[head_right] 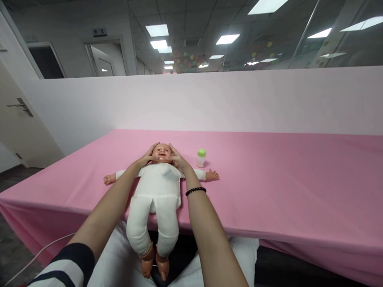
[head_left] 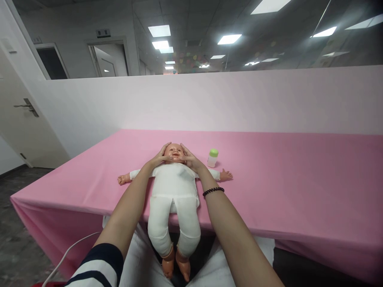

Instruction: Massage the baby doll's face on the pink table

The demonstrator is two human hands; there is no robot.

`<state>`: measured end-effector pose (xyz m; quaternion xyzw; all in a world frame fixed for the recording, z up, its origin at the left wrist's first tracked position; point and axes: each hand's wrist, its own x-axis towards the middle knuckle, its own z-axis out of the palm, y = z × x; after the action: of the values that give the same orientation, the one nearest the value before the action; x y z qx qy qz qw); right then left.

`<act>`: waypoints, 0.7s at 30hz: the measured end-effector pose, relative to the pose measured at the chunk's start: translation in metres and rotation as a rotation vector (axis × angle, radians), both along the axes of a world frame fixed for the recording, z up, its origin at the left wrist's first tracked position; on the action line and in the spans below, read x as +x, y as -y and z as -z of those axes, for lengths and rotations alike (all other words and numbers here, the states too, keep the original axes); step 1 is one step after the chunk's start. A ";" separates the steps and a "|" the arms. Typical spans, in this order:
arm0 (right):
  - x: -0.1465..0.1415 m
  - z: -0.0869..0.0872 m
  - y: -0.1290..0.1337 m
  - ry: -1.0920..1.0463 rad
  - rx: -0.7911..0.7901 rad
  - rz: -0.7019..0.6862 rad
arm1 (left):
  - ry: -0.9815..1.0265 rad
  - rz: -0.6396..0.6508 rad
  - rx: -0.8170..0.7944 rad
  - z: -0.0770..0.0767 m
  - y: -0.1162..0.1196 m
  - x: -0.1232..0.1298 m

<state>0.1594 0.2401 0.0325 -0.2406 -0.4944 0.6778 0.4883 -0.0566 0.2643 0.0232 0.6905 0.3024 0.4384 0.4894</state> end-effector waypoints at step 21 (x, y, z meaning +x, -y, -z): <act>0.000 0.000 0.003 0.086 0.006 0.018 | -0.087 -0.046 -0.012 -0.006 0.007 0.002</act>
<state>0.1596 0.2374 0.0327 -0.2723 -0.5147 0.6610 0.4732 -0.0545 0.2571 0.0289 0.6990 0.3418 0.4171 0.4697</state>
